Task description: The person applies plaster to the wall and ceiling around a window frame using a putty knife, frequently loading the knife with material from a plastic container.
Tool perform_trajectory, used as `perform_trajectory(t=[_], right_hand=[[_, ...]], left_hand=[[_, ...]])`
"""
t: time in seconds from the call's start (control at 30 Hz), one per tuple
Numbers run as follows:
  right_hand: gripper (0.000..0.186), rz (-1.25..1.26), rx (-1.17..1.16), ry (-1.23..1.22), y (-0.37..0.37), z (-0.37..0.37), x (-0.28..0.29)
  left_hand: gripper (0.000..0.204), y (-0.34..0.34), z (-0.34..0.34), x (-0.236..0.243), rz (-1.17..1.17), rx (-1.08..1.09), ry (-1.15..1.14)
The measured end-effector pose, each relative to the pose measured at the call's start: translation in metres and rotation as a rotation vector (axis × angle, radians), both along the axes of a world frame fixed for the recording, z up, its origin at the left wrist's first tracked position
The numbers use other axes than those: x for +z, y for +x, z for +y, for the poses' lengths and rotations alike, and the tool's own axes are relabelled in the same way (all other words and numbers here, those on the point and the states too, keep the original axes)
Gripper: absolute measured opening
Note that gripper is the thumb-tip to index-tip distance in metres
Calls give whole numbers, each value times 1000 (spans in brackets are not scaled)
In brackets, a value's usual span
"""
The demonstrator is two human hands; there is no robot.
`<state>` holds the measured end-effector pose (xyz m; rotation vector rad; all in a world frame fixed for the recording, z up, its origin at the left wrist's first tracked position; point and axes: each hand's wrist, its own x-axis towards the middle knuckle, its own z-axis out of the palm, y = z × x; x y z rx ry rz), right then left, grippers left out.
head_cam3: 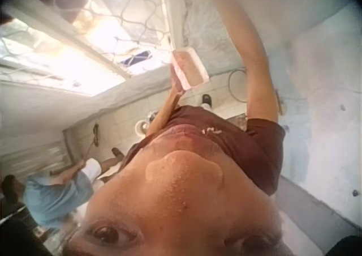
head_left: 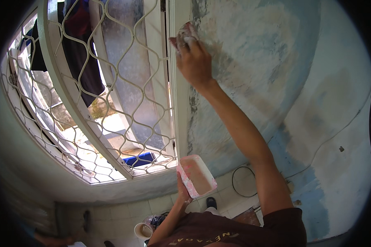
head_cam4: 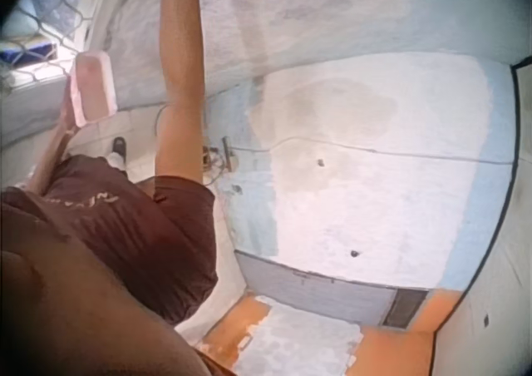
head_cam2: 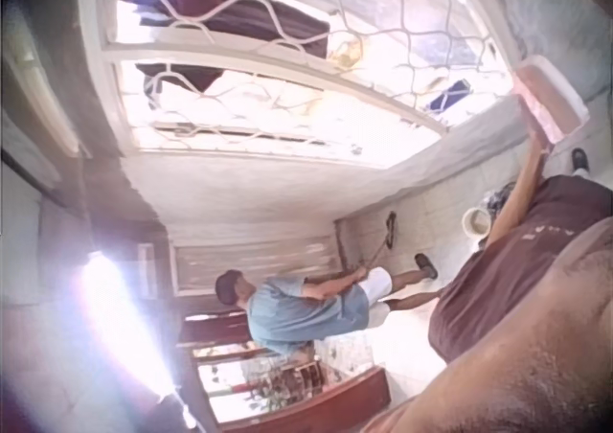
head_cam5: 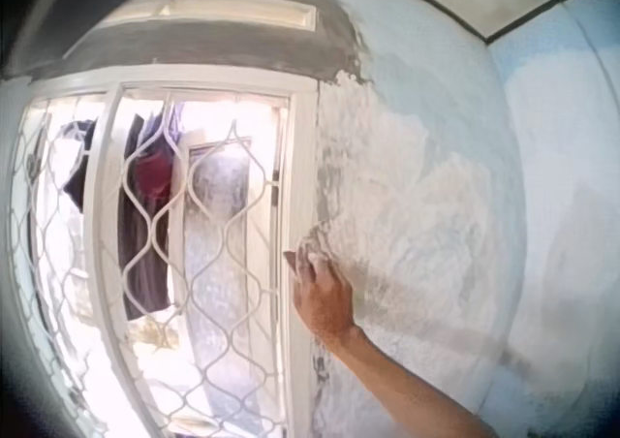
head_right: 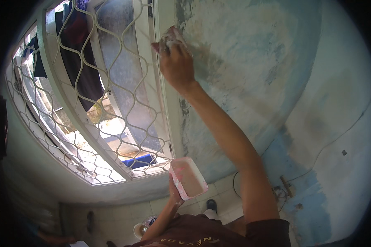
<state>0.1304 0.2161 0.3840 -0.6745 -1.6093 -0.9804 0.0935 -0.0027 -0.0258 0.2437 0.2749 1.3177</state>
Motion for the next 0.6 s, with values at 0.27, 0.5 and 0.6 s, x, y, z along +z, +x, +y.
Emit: perform_trajectory(t=[0.27,0.5,0.6], right_hand=[[38,178,152,107,32,3,0],[38,-9,219,27,16,0,8],[40,-95,268,16,14,-4,-17]], left_hand=[[84,-10,1,-11,1,45,-12],[85,-10,5,-17,-23,31,40],[86,-12,5,-22,-63,-34,4]])
